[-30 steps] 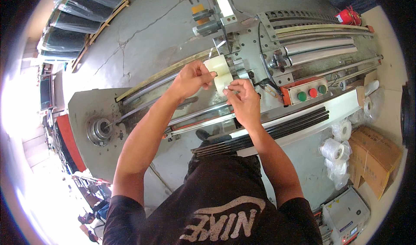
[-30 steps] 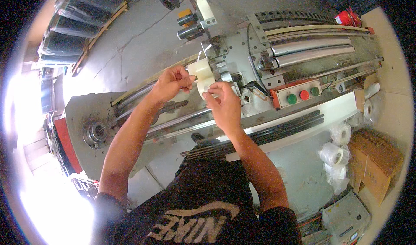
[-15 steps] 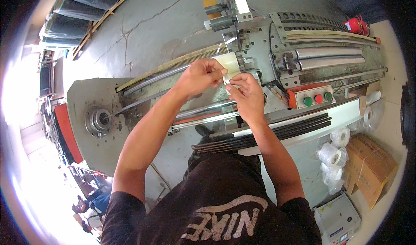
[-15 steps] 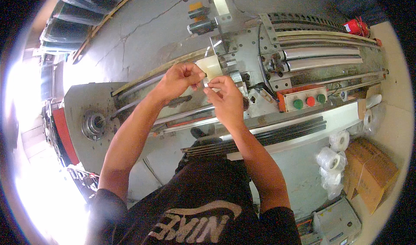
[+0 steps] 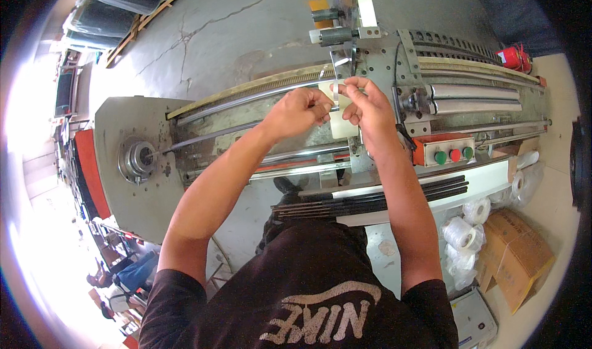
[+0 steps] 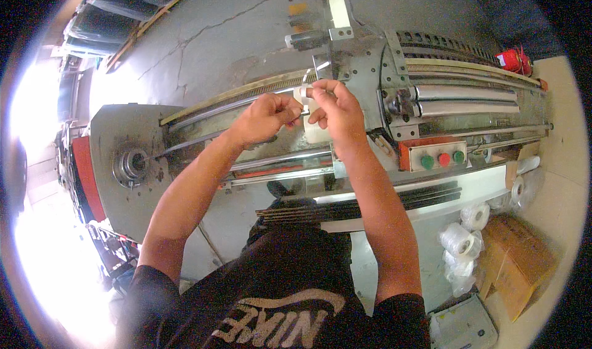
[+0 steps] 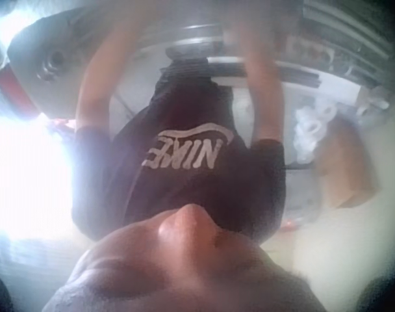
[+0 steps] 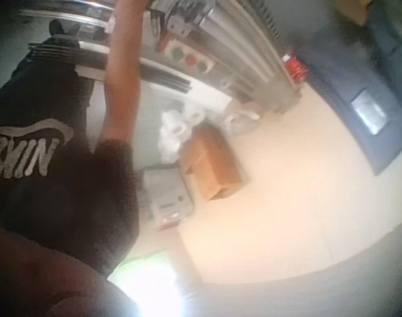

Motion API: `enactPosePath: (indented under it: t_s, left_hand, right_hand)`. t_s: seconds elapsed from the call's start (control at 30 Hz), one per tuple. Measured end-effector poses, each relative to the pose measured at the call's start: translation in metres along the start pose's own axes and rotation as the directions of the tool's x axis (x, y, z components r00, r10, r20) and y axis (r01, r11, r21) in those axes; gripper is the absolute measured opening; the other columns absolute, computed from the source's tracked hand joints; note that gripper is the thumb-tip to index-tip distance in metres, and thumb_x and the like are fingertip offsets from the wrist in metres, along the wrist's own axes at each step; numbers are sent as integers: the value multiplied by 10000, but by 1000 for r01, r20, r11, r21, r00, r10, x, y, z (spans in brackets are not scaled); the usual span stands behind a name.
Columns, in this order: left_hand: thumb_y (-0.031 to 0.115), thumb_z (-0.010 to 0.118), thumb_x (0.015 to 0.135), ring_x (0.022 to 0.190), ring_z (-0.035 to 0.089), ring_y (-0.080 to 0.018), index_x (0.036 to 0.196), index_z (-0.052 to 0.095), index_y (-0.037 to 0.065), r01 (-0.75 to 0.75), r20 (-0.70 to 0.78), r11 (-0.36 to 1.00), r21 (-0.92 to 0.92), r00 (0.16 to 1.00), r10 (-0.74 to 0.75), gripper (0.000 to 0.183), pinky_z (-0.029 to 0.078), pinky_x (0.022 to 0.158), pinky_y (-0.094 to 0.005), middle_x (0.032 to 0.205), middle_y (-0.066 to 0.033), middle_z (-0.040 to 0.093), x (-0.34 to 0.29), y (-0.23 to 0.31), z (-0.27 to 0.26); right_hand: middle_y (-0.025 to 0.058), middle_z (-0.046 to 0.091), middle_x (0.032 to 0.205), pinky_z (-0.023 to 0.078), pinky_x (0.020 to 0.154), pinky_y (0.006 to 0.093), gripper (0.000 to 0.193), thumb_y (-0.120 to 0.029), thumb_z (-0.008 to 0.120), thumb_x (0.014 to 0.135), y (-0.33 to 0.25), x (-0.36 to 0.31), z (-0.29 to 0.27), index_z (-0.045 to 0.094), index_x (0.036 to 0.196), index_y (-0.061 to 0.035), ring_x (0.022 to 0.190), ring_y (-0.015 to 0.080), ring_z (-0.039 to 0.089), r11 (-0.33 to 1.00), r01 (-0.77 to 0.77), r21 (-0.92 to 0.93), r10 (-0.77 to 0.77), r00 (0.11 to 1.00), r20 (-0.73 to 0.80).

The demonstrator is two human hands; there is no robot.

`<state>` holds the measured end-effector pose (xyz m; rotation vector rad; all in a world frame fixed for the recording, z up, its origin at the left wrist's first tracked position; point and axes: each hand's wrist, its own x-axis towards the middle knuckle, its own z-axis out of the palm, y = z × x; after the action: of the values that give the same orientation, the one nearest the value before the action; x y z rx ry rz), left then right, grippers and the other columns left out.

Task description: The person operates an industrial slitting or winding machine, threading material through rollers and securing it to a spindle. They use their hands to guide the thin material, adjust the alignment of the rolls, and press buttons on a control panel to manage the machine's operation.

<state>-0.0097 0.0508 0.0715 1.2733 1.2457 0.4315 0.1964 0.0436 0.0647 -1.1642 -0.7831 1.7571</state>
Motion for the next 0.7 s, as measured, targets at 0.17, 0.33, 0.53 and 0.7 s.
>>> enactPosePath:
  t_s: [0.17, 0.33, 0.53, 0.7]
  left_hand:
    - [103, 668, 1010, 794, 647, -130, 968, 629, 10, -12, -40, 1000, 2, 999, 12, 110, 534, 743, -312, 862, -59, 704, -3, 8, 1]
    - [131, 678, 954, 779, 716, -201, 960, 640, 4, -98, -58, 989, 110, 993, 105, 133, 557, 751, -364, 842, -101, 742, 4, 3, 2]
    - [99, 682, 970, 791, 695, -167, 977, 640, 13, -72, -50, 991, 113, 996, 78, 96, 551, 737, -339, 853, -82, 728, -5, -3, 5]
    - [134, 684, 989, 791, 676, -158, 1021, 648, 19, -73, -82, 986, 148, 993, 86, 125, 541, 730, -351, 837, -90, 710, -5, 2, 8]
  right_hand:
    - [53, 755, 1132, 419, 571, 234, 318, -336, 611, 1069, 14, -12, -27, 635, 1244, -72, 670, 115, 669, 972, -160, -174, 169, 985, 37]
    - [65, 751, 1162, 433, 592, 230, 289, -323, 561, 1098, -18, -53, -26, 639, 1241, -84, 705, 111, 689, 969, -114, -219, 151, 976, 158]
    - [85, 749, 1221, 451, 653, 229, 282, -290, 538, 1102, -37, 5, -12, 633, 1290, -102, 718, 104, 688, 976, -162, -145, 183, 973, 143]
    - [97, 777, 1130, 446, 539, 225, 355, -254, 565, 1074, -9, 1, -42, 620, 1396, -115, 629, 121, 680, 904, -288, -316, 349, 923, 159]
